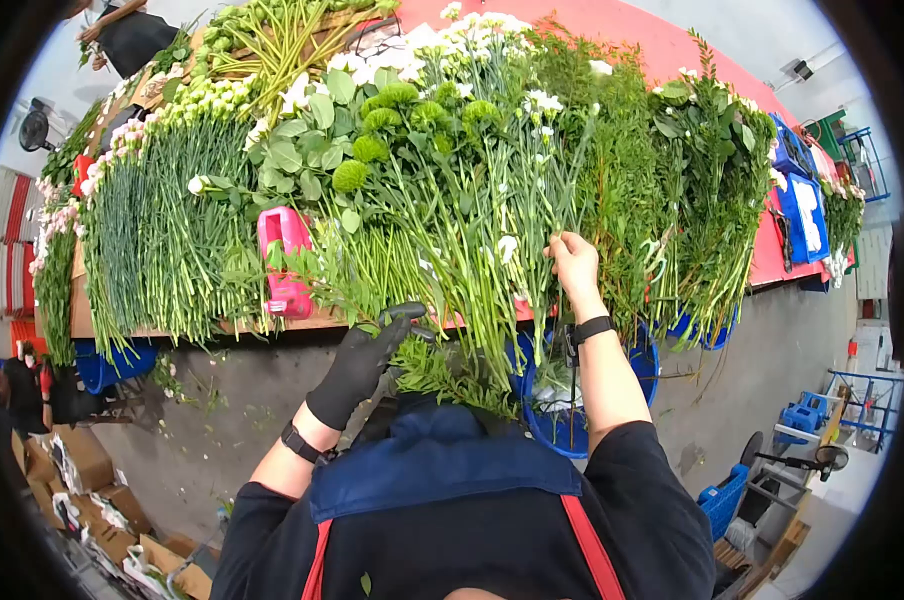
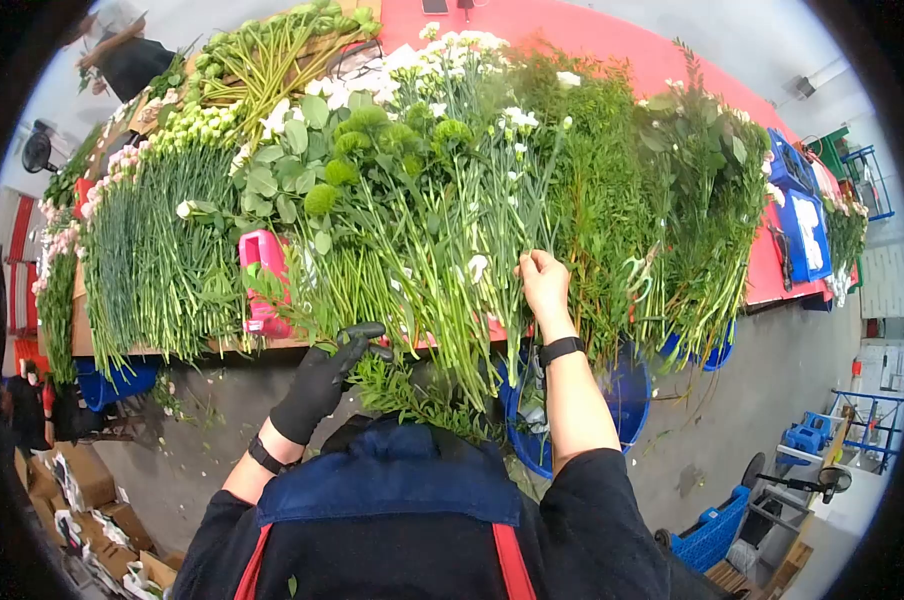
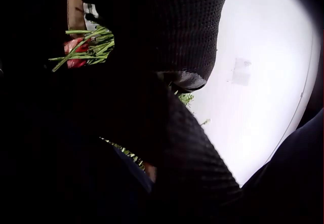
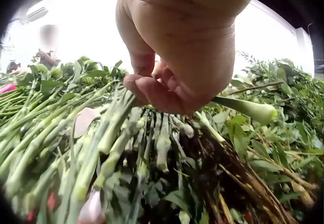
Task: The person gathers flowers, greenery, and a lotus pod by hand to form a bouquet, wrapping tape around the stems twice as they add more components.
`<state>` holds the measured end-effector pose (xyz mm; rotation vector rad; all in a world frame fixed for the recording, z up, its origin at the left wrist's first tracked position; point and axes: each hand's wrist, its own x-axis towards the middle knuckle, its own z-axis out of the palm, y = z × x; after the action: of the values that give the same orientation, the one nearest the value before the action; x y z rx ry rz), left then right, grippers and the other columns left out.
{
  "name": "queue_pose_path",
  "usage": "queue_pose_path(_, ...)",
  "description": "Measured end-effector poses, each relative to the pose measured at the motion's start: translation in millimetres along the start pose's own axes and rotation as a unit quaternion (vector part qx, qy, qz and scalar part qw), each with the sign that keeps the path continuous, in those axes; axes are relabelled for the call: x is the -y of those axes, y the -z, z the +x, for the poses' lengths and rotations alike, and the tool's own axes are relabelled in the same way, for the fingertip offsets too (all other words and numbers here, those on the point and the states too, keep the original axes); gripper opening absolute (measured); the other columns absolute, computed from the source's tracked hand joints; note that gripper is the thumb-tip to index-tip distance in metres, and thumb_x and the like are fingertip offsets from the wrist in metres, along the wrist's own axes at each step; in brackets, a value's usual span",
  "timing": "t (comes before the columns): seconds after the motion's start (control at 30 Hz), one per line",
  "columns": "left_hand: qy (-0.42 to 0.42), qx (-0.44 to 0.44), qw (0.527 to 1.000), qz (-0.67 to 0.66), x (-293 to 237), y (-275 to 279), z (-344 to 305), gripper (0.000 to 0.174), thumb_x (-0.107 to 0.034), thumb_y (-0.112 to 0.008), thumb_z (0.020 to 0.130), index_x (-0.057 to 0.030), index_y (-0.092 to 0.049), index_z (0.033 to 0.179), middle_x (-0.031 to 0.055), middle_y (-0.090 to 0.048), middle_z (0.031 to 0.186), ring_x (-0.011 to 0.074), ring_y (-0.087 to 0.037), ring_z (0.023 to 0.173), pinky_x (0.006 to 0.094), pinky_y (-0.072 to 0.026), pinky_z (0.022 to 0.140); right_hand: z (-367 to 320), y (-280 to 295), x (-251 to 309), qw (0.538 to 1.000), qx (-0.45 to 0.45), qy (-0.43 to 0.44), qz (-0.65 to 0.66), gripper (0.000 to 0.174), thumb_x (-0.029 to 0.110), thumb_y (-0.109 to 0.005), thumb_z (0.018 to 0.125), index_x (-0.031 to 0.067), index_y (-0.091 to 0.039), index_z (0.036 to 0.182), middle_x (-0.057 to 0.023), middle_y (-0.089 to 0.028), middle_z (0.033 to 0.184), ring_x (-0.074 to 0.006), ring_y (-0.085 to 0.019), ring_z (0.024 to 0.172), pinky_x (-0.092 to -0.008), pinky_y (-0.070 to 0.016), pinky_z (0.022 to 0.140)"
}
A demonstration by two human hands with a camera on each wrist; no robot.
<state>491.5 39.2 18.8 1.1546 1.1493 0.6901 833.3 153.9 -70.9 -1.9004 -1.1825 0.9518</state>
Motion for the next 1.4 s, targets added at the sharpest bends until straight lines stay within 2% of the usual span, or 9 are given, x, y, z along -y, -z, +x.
queue_pose_path(0.13,-0.049,0.047,0.978,0.196,7,8,0,0.043,-0.012,-0.047,0.092,-0.0105,-0.048,0.136,0.0134,-0.065,0.116,0.0296,-0.063,0.094,0.0356,-0.0469,0.086,3,0,-17,0.994,-0.016,0.072,0.075,0.019,0.015,-0.059,0.092,-0.0027,-0.063,0.097,-0.0026,-0.066,0.077,-0.0069,-0.057,0.067,-0.0232,-0.0456,0.064)
queue_pose_path(0.27,-0.110,0.010,0.991,0.077,-2,-8,9,0.030,-0.021,-0.052,0.098,-0.0068,-0.061,0.123,-0.0036,-0.065,0.088,0.0033,-0.045,0.069,0.0222,-0.0380,0.062,-8,9,19,0.993,-0.006,0.075,0.087,0.018,0.015,-0.059,0.093,-0.0021,-0.062,0.099,-0.0021,-0.065,0.079,-0.0073,-0.058,0.070,-0.0228,-0.0460,0.066)
queue_pose_path(0.4,0.066,0.096,0.993,-0.013,-6,-7,22,0.066,-0.005,-0.055,0.080,-0.0131,-0.040,0.143,0.0136,-0.063,0.118,0.0309,-0.060,0.082,0.0355,-0.0458,0.071,-12,4,19,0.990,-0.012,0.085,0.113,0.018,0.016,-0.059,0.093,-0.0015,-0.061,0.098,-0.0012,-0.063,0.078,-0.0073,-0.058,0.071,-0.0227,-0.0459,0.067)
queue_pose_path(0.53,0.096,0.068,0.992,0.041,-22,-12,17,0.043,-0.010,-0.055,0.090,-0.0116,-0.054,0.132,0.0089,-0.066,0.101,0.0192,-0.057,0.079,0.0313,-0.0444,0.071,-14,-12,22,0.990,-0.013,0.116,0.082,0.017,0.015,-0.057,0.094,-0.0012,-0.061,0.100,-0.0047,-0.065,0.077,-0.0082,-0.059,0.071,-0.0241,-0.0468,0.066)
queue_pose_path(0.67,0.055,0.053,0.997,0.015,-9,-18,20,0.031,-0.021,-0.053,0.097,-0.0104,-0.061,0.125,0.0025,-0.060,0.089,0.0106,-0.049,0.076,0.0273,-0.0392,0.069,0,-25,33,0.993,0.067,-0.013,-0.093,0.032,0.028,-0.053,0.093,-0.0002,-0.066,0.087,-0.0210,-0.065,0.082,-0.0382,-0.063,0.077,-0.0415,-0.0499,0.074)
queue_pose_path(0.77,0.029,0.037,0.995,-0.088,1,-25,24,0.033,-0.028,-0.054,0.097,-0.0095,-0.062,0.123,-0.0082,-0.049,0.072,0.0026,-0.034,0.064,0.0217,-0.0279,0.058,13,-18,22,0.949,-0.119,0.199,-0.212,0.028,0.025,-0.054,0.092,0.0001,-0.068,0.096,-0.0214,-0.067,0.086,-0.0326,-0.067,0.084,-0.0402,-0.0508,0.073)
queue_pose_path(1.07,0.026,0.065,0.994,0.078,-10,-14,18,0.034,-0.009,-0.046,0.098,-0.0131,-0.054,0.130,0.0125,-0.064,0.112,0.0268,-0.061,0.098,0.0331,-0.0441,0.091,17,-10,27,0.922,-0.005,0.065,-0.381,0.028,0.030,-0.064,0.082,0.0027,-0.067,0.080,-0.0197,-0.063,0.095,-0.0369,-0.063,0.089,-0.0437,-0.0505,0.079)
queue_pose_path(1.23,0.002,0.062,0.996,-0.062,-6,-17,25,0.036,-0.006,-0.049,0.095,-0.0089,-0.053,0.131,0.0123,-0.067,0.105,0.0251,-0.061,0.089,0.0333,-0.0463,0.079,23,4,-1,0.960,-0.071,0.135,-0.233,0.018,0.015,-0.058,0.089,0.0011,-0.064,0.098,-0.0172,-0.067,0.087,-0.0304,-0.066,0.079,-0.0399,-0.0520,0.073)
queue_pose_path(1.4,-0.023,0.065,0.998,0.001,-2,-19,26,0.042,-0.009,-0.054,0.091,-0.0134,-0.053,0.132,0.0070,-0.064,0.090,0.0179,-0.053,0.073,0.0312,-0.0427,0.066,32,10,0,0.981,0.108,-0.134,-0.085,0.016,0.009,-0.056,0.090,-0.0054,-0.061,0.095,-0.0115,-0.066,0.074,-0.0184,-0.067,0.057,-0.0313,-0.0536,0.045)
